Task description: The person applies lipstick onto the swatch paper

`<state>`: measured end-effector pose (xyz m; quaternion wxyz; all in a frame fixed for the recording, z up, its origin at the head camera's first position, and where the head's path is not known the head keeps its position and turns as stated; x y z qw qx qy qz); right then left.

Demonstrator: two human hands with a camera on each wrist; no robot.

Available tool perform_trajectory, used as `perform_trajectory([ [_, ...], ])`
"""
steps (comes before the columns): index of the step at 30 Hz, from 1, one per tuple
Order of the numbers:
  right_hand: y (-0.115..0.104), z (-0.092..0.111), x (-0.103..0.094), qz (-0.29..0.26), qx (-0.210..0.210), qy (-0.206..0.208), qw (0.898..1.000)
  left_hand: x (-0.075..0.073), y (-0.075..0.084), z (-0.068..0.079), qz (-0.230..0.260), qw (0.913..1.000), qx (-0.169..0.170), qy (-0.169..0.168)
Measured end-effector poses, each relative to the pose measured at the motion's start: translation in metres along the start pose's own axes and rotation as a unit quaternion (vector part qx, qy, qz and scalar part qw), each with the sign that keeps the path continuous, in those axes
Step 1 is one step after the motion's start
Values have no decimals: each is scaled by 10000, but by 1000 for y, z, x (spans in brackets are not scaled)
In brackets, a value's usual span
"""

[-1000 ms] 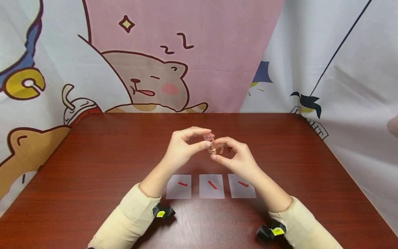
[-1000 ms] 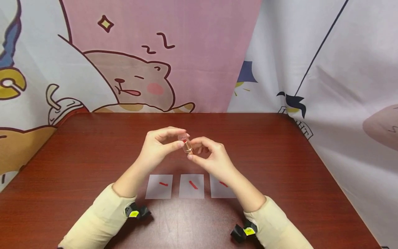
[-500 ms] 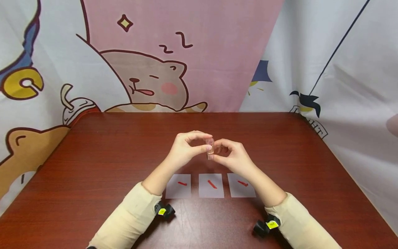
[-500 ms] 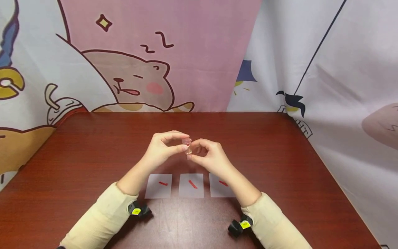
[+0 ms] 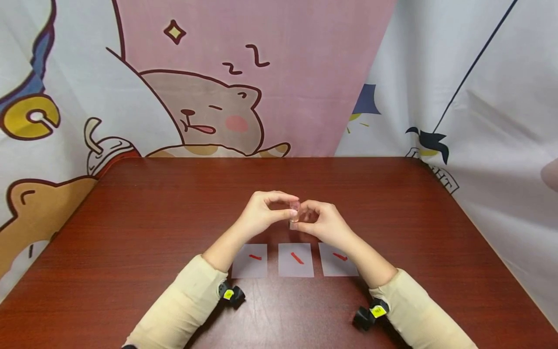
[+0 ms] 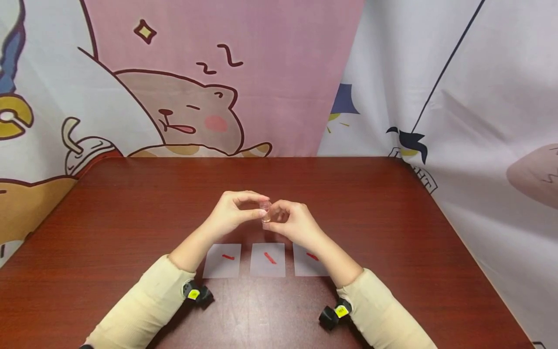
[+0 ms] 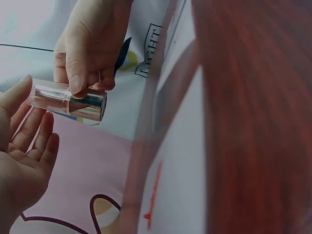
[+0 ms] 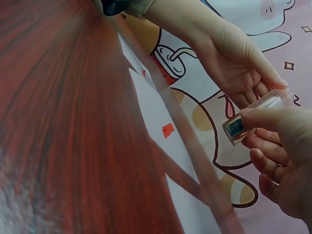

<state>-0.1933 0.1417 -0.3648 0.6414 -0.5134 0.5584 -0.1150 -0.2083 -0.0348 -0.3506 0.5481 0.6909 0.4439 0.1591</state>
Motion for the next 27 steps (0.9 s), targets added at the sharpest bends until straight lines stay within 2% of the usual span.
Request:
perform_trajectory([
  [9,11,-2,5,24,249,-326,9992,2,-8,2,-73,9988,-475,-134],
  [18,17,-2,10,85,337,-436,9984,5,15,5,-82,9969,-690,-367],
  [27,23,-3,12,321,377,-535,9973,7,13,7,10,9955,-813,-486],
])
Point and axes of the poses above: each hand's wrist, its own z-axis away from the middle knuckle, its own x-axis out of the palm, y = z × x, the point moved 3 cm from there along -z, towards the middle knuckle, and after that the axes turned 12 degrees about -y, right-handed, at the moved point
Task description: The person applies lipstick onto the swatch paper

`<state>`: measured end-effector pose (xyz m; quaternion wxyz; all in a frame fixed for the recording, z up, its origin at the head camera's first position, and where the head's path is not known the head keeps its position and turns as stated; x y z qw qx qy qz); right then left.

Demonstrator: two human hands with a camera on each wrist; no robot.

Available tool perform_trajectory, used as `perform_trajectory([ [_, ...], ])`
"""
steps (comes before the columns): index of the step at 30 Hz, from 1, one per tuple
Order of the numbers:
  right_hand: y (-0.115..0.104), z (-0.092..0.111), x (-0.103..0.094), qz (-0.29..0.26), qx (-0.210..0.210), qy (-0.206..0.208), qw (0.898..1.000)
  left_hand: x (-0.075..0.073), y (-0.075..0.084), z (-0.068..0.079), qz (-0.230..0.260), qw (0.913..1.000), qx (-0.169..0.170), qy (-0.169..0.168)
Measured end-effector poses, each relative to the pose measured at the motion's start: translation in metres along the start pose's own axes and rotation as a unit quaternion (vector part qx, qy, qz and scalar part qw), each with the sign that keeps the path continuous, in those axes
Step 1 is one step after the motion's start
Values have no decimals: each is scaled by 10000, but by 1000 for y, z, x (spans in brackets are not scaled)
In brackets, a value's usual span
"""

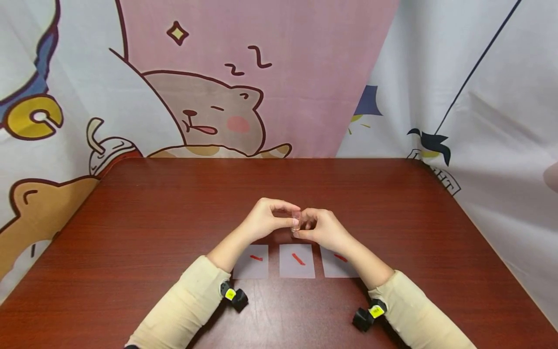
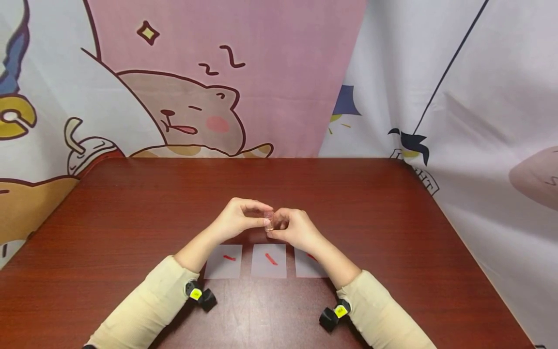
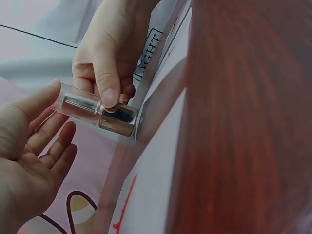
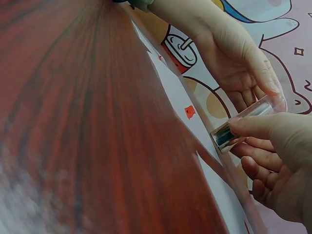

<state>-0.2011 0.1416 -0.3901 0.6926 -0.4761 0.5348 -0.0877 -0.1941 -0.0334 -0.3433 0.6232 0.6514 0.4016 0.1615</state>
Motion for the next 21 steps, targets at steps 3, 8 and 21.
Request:
perform_trajectory([
  [3,1,0,0,45,14,-50,10000,1,0,0,-22,10000,-20,-36],
  [8,2,-1,0,81,30,-57,9999,2,0,0,-35,10000,-18,-19],
  [21,0,2,-2,-10,11,-127,9999,-1,-22,-5,-834,9963,127,169],
])
Point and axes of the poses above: each hand's wrist, its own z-axis away from the middle knuckle, its own x-axis out of the palm, y = z × x, the point moved 3 cm from there along -z, towards the middle knuckle, and after that the axes turned 12 degrees about -y, right-handed, at the moved point
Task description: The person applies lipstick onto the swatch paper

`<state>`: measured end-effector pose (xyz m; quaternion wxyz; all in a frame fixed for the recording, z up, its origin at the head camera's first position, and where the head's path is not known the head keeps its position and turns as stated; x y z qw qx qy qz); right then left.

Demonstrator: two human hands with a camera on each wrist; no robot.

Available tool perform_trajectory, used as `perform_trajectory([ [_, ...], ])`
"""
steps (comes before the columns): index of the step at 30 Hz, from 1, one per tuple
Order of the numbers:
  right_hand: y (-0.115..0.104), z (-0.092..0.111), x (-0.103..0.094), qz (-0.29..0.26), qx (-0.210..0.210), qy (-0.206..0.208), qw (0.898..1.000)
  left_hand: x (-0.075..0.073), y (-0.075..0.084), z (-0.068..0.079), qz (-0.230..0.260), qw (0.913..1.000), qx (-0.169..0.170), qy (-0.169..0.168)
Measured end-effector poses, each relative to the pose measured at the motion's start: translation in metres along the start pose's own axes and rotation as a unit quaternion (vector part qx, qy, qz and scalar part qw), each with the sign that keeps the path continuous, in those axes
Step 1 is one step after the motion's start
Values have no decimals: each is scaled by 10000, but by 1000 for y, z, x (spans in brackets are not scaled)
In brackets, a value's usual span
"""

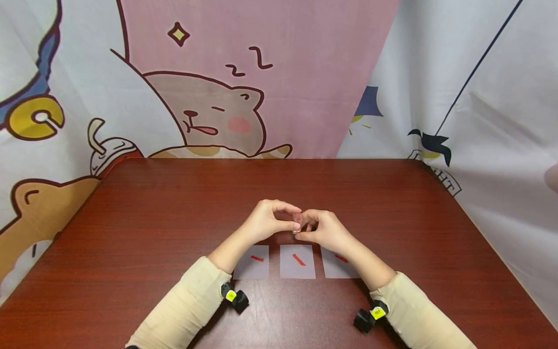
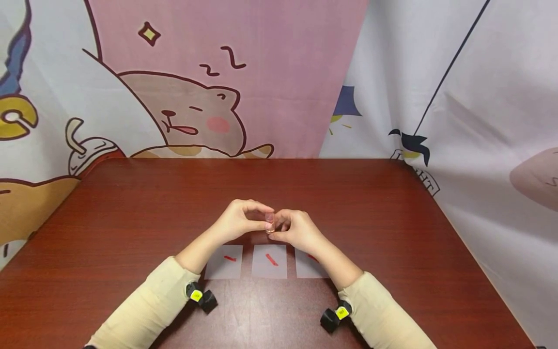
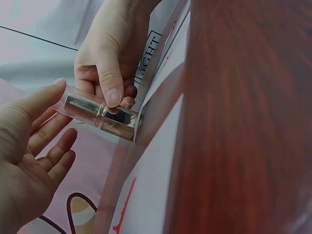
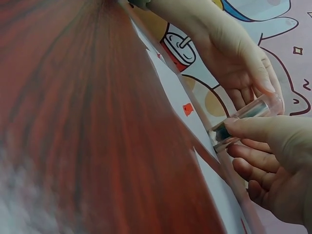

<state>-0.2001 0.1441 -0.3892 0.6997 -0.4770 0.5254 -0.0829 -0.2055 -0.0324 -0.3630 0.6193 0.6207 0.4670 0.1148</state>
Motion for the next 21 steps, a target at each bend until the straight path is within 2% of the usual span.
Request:
perform_trajectory([
  [2,-1,2,-2,-13,-14,-33,10000,1,-10,-2,-198,9998,44,28],
  [9,-5,14,-15,-28,116,59,9999,-9,-5,7,-486,9987,22,152],
  [17,-6,33,-45,509,234,393,9977,-33,2,33,-797,9966,14,220],
  [21,2,46,-60,850,295,543,9945,-46,2,48,-1257,9919,52,200],
])
Point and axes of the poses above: each hand's wrist, its own z-axis away from the middle knuckle, its own x-axis out of the palm, y = z × x, the point moved 3 cm from there along -z, towards the middle knuckle, and after that the axes turned 12 degrees about -y, right-handed, at the moved point
